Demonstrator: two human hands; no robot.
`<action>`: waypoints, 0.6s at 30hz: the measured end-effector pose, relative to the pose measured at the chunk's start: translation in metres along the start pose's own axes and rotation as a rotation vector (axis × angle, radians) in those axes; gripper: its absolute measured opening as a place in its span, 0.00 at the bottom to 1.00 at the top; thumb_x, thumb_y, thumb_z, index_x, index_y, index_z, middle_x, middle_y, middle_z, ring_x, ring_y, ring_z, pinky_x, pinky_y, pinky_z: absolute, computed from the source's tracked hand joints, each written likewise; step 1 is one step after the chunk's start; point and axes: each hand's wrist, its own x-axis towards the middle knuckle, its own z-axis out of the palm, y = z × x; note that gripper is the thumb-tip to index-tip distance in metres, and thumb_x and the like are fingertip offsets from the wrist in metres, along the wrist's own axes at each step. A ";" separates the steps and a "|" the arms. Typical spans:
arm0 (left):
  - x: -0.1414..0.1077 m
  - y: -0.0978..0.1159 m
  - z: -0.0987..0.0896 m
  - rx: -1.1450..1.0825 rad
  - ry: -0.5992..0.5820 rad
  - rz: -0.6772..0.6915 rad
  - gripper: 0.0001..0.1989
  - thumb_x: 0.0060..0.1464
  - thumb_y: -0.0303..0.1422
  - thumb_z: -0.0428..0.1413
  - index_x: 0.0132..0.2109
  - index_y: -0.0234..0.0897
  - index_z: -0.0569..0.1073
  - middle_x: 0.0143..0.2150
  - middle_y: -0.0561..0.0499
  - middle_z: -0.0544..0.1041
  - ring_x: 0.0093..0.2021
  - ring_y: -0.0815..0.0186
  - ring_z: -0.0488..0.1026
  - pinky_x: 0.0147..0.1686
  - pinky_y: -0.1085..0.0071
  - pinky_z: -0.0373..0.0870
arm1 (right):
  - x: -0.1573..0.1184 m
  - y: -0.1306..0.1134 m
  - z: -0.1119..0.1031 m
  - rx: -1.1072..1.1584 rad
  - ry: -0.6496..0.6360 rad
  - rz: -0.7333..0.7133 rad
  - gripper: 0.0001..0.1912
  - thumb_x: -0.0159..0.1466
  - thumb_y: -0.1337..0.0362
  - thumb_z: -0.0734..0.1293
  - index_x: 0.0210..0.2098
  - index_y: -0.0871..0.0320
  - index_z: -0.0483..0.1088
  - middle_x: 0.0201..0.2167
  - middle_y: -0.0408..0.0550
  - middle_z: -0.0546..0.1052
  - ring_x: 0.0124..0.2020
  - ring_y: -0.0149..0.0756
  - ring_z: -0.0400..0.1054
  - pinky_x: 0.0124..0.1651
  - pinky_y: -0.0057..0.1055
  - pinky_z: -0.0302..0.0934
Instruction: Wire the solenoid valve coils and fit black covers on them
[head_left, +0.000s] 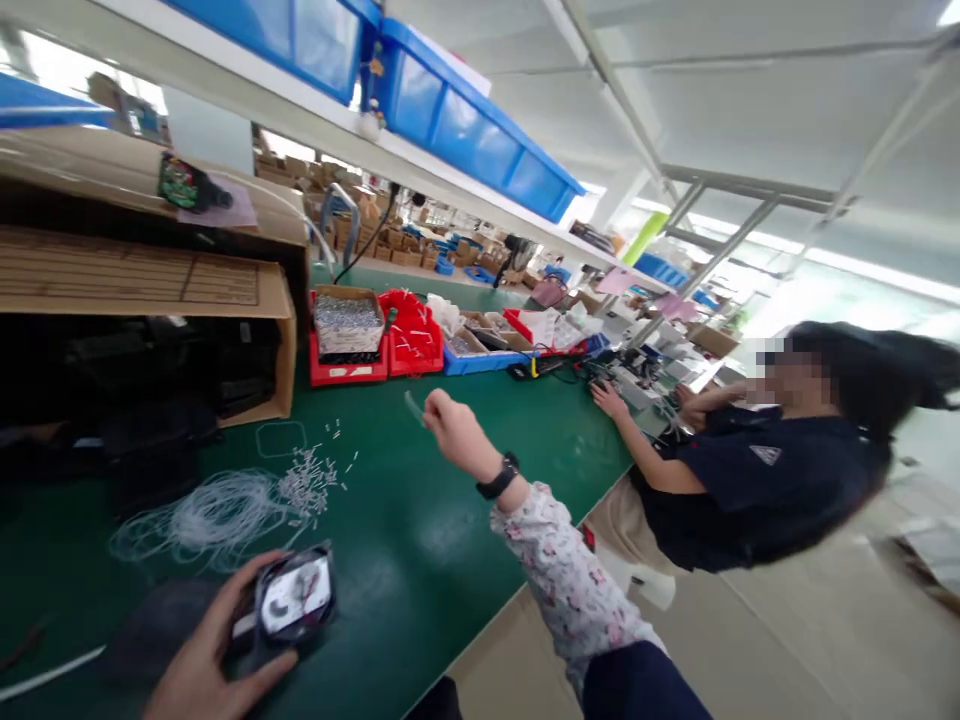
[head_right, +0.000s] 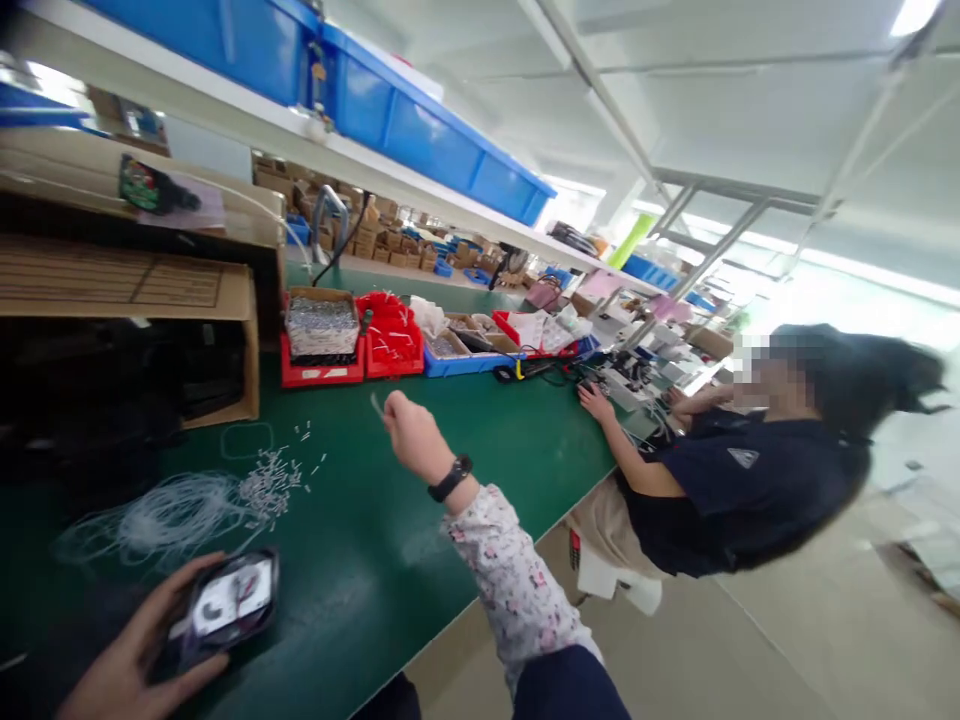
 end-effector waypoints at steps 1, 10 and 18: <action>-0.004 0.012 0.000 -0.044 -0.013 -0.012 0.36 0.41 0.37 0.60 0.58 0.44 0.57 0.58 0.46 0.65 0.55 0.50 0.66 0.58 0.53 0.60 | -0.003 -0.012 -0.013 0.027 0.012 -0.028 0.05 0.64 0.71 0.57 0.33 0.56 0.58 0.26 0.40 0.67 0.28 0.30 0.62 0.31 0.25 0.51; -0.011 0.022 -0.005 -0.181 -0.068 0.100 0.45 0.37 0.22 0.64 0.61 0.44 0.54 0.58 0.47 0.65 0.57 0.57 0.63 0.57 0.61 0.59 | -0.074 -0.128 -0.024 0.473 -0.440 -0.181 0.07 0.64 0.66 0.59 0.29 0.56 0.60 0.24 0.39 0.66 0.26 0.28 0.60 0.30 0.23 0.52; -0.013 0.016 -0.010 -0.167 -0.068 0.211 0.42 0.40 0.30 0.66 0.60 0.42 0.56 0.56 0.46 0.67 0.55 0.57 0.65 0.56 0.61 0.60 | -0.079 -0.140 0.058 0.537 -0.647 -0.138 0.06 0.62 0.70 0.59 0.28 0.57 0.58 0.22 0.39 0.67 0.24 0.28 0.59 0.28 0.25 0.49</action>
